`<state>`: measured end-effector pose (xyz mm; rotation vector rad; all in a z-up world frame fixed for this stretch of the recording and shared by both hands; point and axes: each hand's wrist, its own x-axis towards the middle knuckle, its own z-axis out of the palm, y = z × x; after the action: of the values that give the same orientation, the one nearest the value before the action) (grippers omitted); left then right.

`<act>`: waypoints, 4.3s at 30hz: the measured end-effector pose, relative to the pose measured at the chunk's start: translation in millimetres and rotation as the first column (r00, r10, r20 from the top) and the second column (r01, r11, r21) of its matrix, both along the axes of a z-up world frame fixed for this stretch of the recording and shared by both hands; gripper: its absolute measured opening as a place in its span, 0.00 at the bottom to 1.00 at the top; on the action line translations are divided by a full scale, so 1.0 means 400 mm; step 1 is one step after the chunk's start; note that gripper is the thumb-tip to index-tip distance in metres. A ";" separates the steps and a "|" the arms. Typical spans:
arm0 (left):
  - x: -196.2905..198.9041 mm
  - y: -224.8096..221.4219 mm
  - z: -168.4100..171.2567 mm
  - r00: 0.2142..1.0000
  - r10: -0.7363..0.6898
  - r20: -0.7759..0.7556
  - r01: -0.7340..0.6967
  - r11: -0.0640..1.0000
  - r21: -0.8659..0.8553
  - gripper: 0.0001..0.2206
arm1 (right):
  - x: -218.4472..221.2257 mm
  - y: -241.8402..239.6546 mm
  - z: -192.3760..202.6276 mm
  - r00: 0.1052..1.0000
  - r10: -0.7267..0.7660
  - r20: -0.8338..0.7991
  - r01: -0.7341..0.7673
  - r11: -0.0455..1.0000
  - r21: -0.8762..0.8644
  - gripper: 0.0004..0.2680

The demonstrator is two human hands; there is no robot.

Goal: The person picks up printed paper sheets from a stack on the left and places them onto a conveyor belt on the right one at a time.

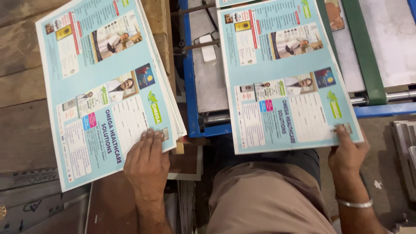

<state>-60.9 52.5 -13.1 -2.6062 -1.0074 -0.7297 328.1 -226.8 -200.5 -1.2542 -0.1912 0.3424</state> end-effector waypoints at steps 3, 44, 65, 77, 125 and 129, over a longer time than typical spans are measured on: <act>-0.001 0.007 -0.008 1.000 0.023 0.005 -0.022 0.999 -0.035 0.14 | 0.064 0.091 -0.022 0.998 0.015 0.069 -0.018 0.999 0.045 0.11; 0.035 0.013 0.037 0.998 -0.026 -0.061 0.015 0.985 -0.174 0.21 | 0.079 0.196 0.094 0.986 -0.017 -0.167 0.028 0.998 0.061 0.12; 0.011 0.028 0.013 0.999 0.004 0.041 -0.001 0.998 -0.063 0.13 | -0.006 0.062 0.009 0.999 -0.003 0.043 0.005 0.999 -0.037 0.10; 0.013 0.015 0.022 1.000 0.016 -0.011 -0.017 0.993 -0.118 0.20 | 0.058 0.271 0.035 0.921 0.235 -0.311 -0.239 0.971 0.026 0.13; 0.033 0.004 0.042 0.997 0.020 -0.073 -0.030 0.990 -0.135 0.19 | -0.086 -0.016 0.031 0.985 -0.049 -0.162 0.042 0.998 -0.051 0.13; 0.030 -0.005 0.048 0.996 -0.017 -0.092 0.002 0.986 -0.166 0.22 | -0.044 0.033 0.036 0.998 0.006 -0.064 -0.006 1.000 0.003 0.13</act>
<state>-49.0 50.5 6.2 -2.7589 -1.0714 -0.5419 310.5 -213.4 -186.1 -1.2384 -0.1407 0.3872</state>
